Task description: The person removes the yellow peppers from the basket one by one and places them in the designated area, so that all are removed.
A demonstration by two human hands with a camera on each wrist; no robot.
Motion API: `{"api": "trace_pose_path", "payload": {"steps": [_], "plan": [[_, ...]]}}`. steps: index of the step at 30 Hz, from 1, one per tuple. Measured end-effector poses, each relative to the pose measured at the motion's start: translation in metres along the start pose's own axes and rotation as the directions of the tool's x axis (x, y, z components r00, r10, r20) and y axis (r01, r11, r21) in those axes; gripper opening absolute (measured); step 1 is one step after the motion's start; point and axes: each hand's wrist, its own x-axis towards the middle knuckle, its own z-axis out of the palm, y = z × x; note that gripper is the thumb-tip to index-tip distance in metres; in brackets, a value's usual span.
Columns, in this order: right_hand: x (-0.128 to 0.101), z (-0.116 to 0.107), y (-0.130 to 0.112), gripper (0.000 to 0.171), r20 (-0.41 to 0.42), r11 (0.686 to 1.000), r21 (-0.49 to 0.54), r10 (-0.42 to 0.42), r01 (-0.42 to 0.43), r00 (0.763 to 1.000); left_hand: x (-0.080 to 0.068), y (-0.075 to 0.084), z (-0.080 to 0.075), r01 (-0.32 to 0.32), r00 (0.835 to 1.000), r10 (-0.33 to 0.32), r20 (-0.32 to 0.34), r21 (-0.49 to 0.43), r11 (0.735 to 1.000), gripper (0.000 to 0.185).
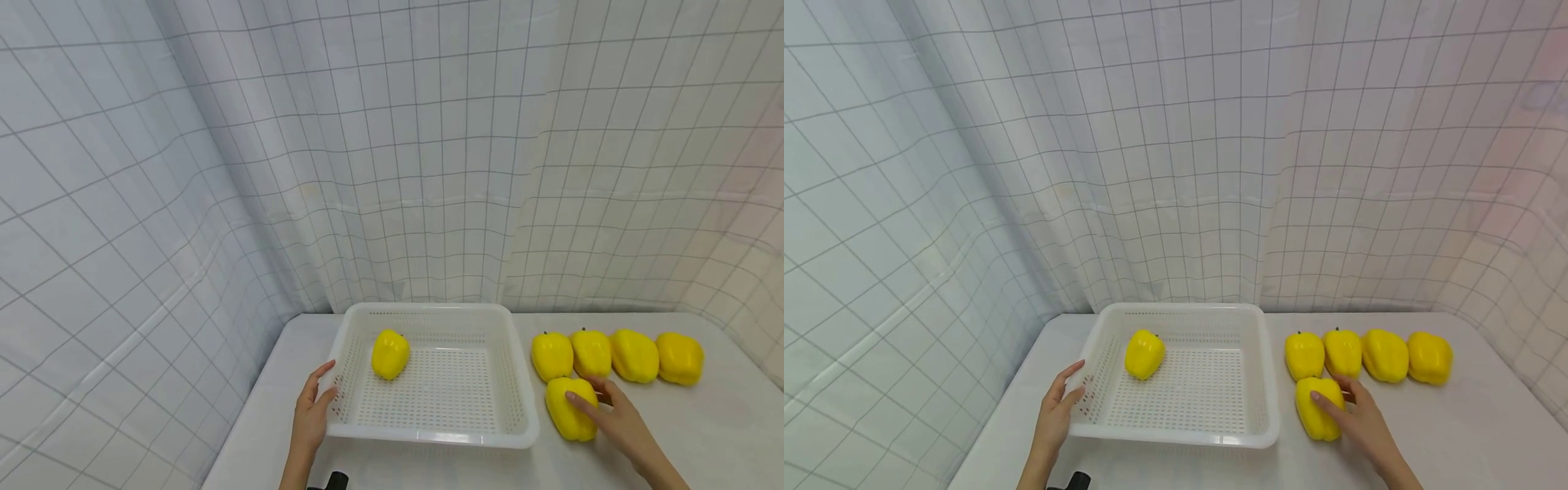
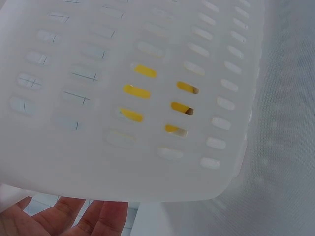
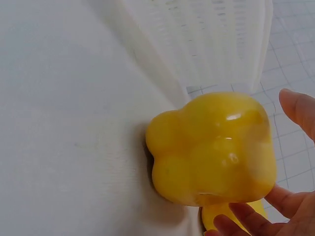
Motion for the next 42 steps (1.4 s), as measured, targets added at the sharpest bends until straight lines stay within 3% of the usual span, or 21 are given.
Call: {"api": "trace_pose_path", "payload": {"steps": [8, 11, 14, 17, 26, 33, 42], "plan": [[-0.009, -0.002, -0.007, 0.077, -0.163, 0.991, -0.005, -0.130, 0.131, 0.978, 0.000, 0.000, 0.001, 0.009, 1.000, -0.009, 0.006, -0.012, 1.000, 0.046], [-0.010, -0.001, -0.013, 0.065, -0.274, 0.983, -0.019, -0.179, 0.181, 0.945, 0.000, 0.000, 0.002, 0.014, 1.000, -0.013, 0.005, -0.022, 1.000, 0.046], [-0.011, 0.000, -0.020, 0.051, -0.378, 0.971, -0.021, -0.227, 0.237, 0.897, 0.000, 0.000, 0.002, 0.010, 1.000, -0.010, 0.001, -0.019, 1.000, 0.046], [-0.011, 0.000, -0.029, 0.043, -0.422, 0.957, -0.009, -0.268, 0.291, 0.866, 0.000, 0.000, 0.001, 0.003, 1.000, -0.003, -0.004, -0.010, 1.000, 0.046], [-0.004, 0.005, -0.056, 0.033, -0.423, 0.910, -0.030, -0.387, 0.414, 0.819, 0.002, -0.002, 0.001, -0.019, 1.000, 0.019, -0.021, 0.003, 1.000, 0.046], [0.001, 0.005, -0.086, 0.033, -0.335, 0.876, -0.052, -0.467, 0.479, 0.818, 0.001, -0.001, 0.000, -0.045, 0.999, 0.045, -0.004, 0.019, 0.999, 0.047], [0.011, 0.014, -0.125, 0.027, -0.251, 0.822, -0.024, -0.555, 0.568, 0.793, 0.001, -0.002, 0.000, -0.020, 1.000, 0.020, 0.009, 0.014, 1.000, 0.046]]}}
